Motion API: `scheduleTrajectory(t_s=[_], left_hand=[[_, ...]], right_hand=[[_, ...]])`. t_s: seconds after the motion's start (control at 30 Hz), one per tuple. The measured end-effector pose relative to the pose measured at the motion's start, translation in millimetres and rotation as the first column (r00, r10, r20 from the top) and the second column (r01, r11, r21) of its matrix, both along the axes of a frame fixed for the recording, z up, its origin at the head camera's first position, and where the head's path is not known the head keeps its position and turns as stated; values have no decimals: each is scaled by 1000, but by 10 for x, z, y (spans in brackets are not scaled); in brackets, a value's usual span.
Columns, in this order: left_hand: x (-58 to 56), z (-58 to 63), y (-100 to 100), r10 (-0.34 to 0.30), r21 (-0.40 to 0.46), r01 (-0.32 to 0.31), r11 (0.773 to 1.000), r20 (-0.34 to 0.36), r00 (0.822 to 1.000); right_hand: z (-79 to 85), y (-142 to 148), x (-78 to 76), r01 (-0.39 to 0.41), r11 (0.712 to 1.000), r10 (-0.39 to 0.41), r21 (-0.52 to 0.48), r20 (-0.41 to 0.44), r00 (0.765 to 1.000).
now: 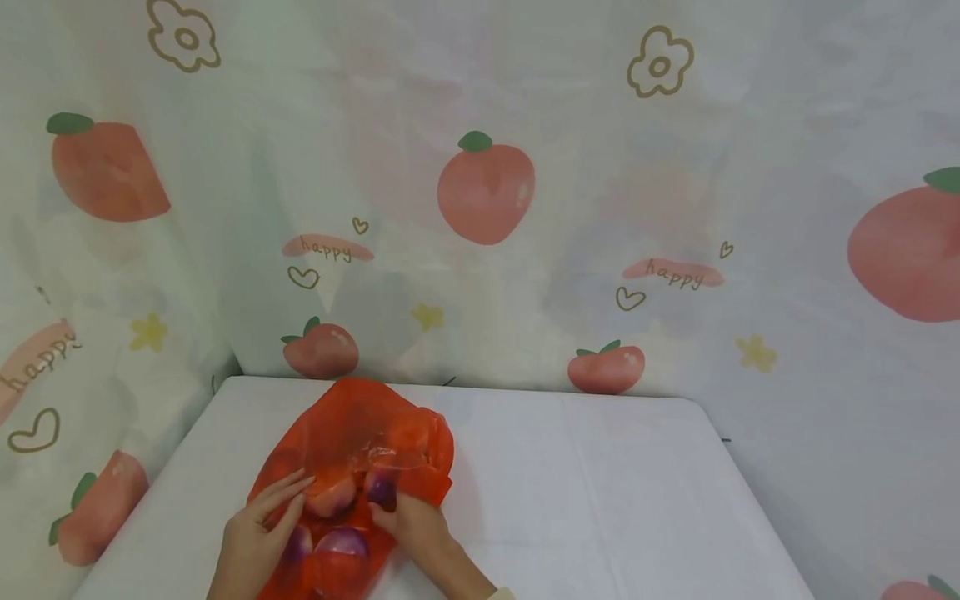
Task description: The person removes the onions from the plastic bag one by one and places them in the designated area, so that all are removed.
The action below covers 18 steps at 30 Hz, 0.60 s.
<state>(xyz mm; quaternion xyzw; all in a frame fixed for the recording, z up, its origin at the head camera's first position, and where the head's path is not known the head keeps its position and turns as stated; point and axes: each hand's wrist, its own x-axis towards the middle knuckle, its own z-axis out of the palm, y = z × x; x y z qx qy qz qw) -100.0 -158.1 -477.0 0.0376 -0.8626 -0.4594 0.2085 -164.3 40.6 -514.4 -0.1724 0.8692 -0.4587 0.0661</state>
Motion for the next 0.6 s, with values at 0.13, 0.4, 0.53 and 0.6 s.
scheduleTrajectory(t_s=[0.13,0.4,0.53,0.6], left_hand=[[-5,-3,-18,0,-8,0,1000,44,999],[0,-12,-79,15,-31,-14,999,42,999],[7,-8,-79,26,-22,-25,999,56,998],[13,-5,-74,27,-14,-26,1000,63,998]], right_hand=[[6,-15,26,14,998,-12,-68,36,999],[80,-33,123,85,964,-30,-253,215,976],[118,-34,155,107,938,-27,-329,240,970],[136,-36,170,120,932,-33,-342,250,968]])
